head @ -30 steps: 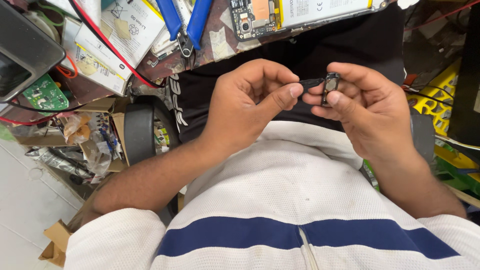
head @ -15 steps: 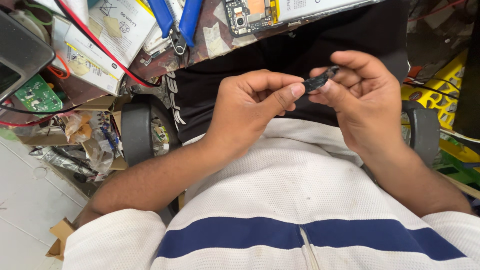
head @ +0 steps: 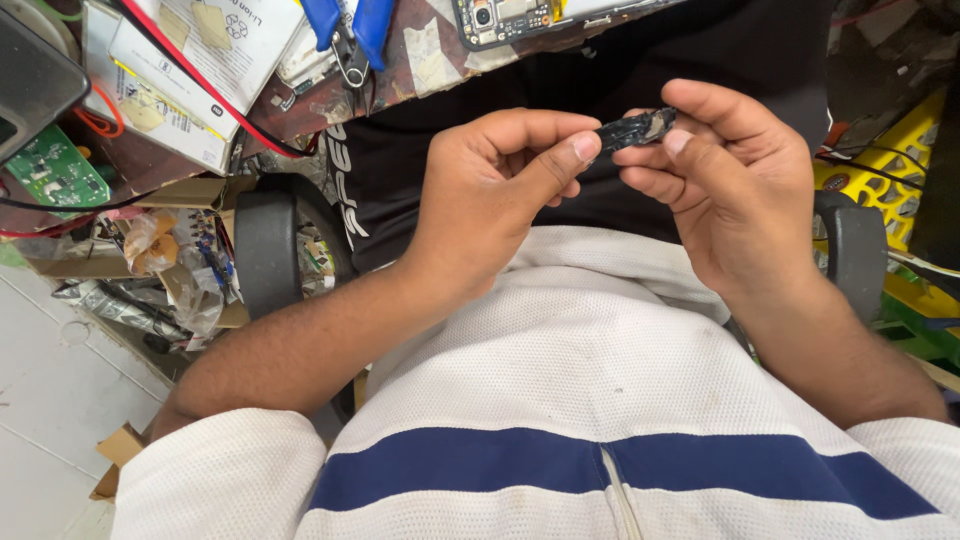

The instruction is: The person uses a soldering iron to heat and remove a small component from a disassembled mobile phone. They then handle the removed component, turning it over and inspecting it with both hands.

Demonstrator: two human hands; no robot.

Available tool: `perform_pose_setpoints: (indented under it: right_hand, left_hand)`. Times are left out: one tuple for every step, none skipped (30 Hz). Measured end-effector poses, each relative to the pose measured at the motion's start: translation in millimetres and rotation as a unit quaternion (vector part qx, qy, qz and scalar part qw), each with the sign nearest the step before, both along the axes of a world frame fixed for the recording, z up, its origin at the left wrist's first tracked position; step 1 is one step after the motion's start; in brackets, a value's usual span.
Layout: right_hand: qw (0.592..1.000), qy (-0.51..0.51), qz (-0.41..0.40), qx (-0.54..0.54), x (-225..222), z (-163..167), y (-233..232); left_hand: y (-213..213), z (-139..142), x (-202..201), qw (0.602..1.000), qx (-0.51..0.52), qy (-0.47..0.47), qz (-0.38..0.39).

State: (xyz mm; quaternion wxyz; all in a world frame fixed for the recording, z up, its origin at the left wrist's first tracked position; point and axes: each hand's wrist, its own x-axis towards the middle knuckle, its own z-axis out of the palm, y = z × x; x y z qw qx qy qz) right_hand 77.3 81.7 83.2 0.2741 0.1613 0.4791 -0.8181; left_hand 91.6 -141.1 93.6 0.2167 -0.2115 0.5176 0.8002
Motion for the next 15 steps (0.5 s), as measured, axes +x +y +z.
perform_pose_setpoints:
  right_hand:
    - [1.0,0.001,0.002,0.01,0.6,-0.3,-0.6]
    - [1.0,0.001,0.004,0.02,1.3,-0.4,-1.3]
    - [1.0,0.002,0.005,0.031,1.7,-0.4,-2.0]
    - [0.999,0.003,0.008,0.032,2.1,-0.5,-2.3]
    - [0.999,0.004,0.01,0.034,1.9,-0.5,-2.7]
    - [0.999,0.004,0.012,0.036,2.3,-0.7,-3.1]
    - [0.999,0.009,0.013,0.032,2.5,-0.9,-3.6]
    - [0.999,0.014,0.015,0.029,2.9,-1.3,-4.1]
    - [0.999,0.02,0.016,0.026,3.5,-1.8,-4.7]
    - [0.999,0.029,0.018,0.031,4.6,-2.5,-5.5]
    - [0.998,0.037,0.02,0.036,6.4,-3.1,-6.5]
    - [0.998,0.045,0.022,0.041,8.1,-3.7,-7.4]
    - [0.998,0.045,0.026,0.048,9.9,-4.1,-8.0]
    - [0.997,0.045,0.03,0.054,11.9,-4.3,-8.8]
    - [0.997,0.044,0.034,0.061,13.3,-4.4,-9.2]
  left_hand:
    - [0.1,-0.8,0.1,1.0,-0.001,0.0,-0.003]
    - [0.0,-1.3,0.2,1.0,-0.004,0.004,-0.006]
    - [0.1,-1.8,0.4,1.0,-0.007,0.007,-0.009]
    - [0.0,-2.1,0.5,1.0,-0.011,0.011,-0.012]
    - [-0.1,-2.1,0.5,0.999,-0.02,0.029,-0.014]
    - [0.1,-2.1,1.2,0.998,-0.029,0.046,-0.015]
    - [0.1,-1.7,1.7,0.997,-0.038,0.063,-0.017]
    - [-0.2,-1.3,2.5,0.993,-0.073,0.087,-0.035]
    - [-0.6,-0.8,3.2,0.987,-0.108,0.111,-0.054]
    - [-0.9,-0.5,3.9,0.978,-0.142,0.134,-0.072]
    - [-0.6,-0.4,4.5,0.976,-0.15,0.143,-0.073]
    - [0.0,-0.4,4.9,0.973,-0.159,0.152,-0.074]
    - [0.3,-0.5,5.3,0.97,-0.168,0.161,-0.074]
    - [0.6,-0.8,5.3,0.965,-0.185,0.169,-0.077]
    - [0.8,-1.3,5.0,0.96,-0.203,0.176,-0.08]
